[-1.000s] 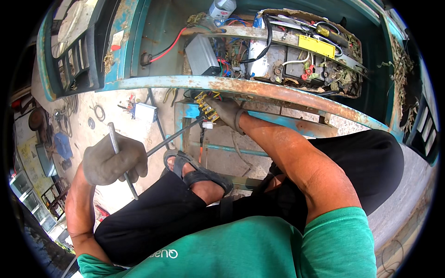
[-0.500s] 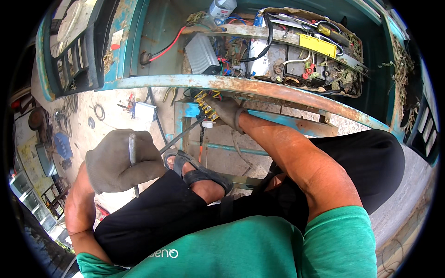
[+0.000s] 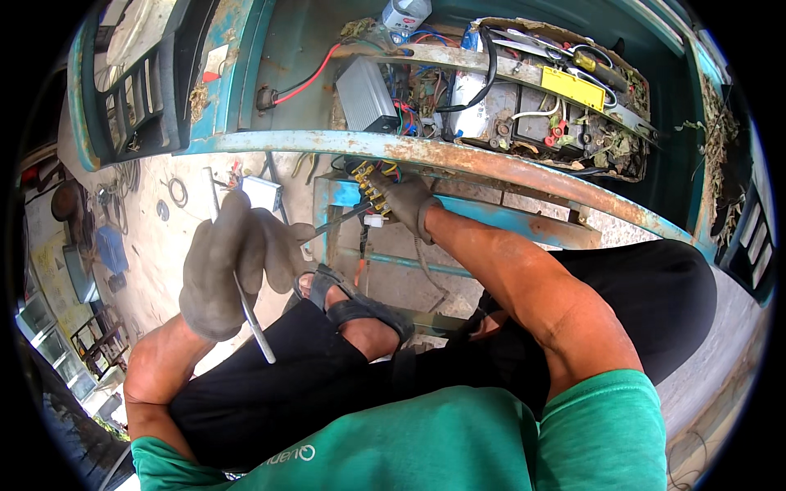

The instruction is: The person works on the electrical wiring of a teal three-wheeled vehicle, using a yellow multimeter to test connections and a screwdriver to adjust terminals on a yellow component.

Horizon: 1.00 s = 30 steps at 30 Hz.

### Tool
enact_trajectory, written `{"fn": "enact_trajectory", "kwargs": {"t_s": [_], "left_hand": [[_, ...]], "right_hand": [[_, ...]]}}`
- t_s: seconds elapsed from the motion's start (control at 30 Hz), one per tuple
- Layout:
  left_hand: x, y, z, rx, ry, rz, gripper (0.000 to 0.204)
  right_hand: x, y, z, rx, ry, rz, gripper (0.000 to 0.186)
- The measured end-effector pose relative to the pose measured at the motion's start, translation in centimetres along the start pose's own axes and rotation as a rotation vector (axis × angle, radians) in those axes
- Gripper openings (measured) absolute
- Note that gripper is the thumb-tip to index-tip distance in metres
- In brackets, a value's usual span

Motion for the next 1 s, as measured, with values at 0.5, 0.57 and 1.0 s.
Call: {"fn": "enact_trajectory", "kwargs": {"t_s": [0.5,0.57,1.0], "left_hand": [[-1.8,-1.4,0.2,0.0,-0.137,0.046,0.084],[-1.6,-1.4,0.5,0.002,-0.024,0.121,0.083],[-0.1,-1.4,1.2,0.084,-0.253,0.069,0.086]], "right_hand": [[1.2,1.5,-0.7,0.018,-0.022,-0.326,0.04],[1.4,1.2,-0.5,0.051,0.0,-0.327,0.041],[1.2,0.6,0.1,0.084,0.002,-0.274,0.04]]}}
Point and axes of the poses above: each hand's wrist, its own z-axis away from the middle knuckle, its own x-axis out of the palm, y = z × x, the point moved 4 cm from there along -z, towards the middle knuckle, and after that the axes turned 9 degrees about -x, right-handed, at the moved point
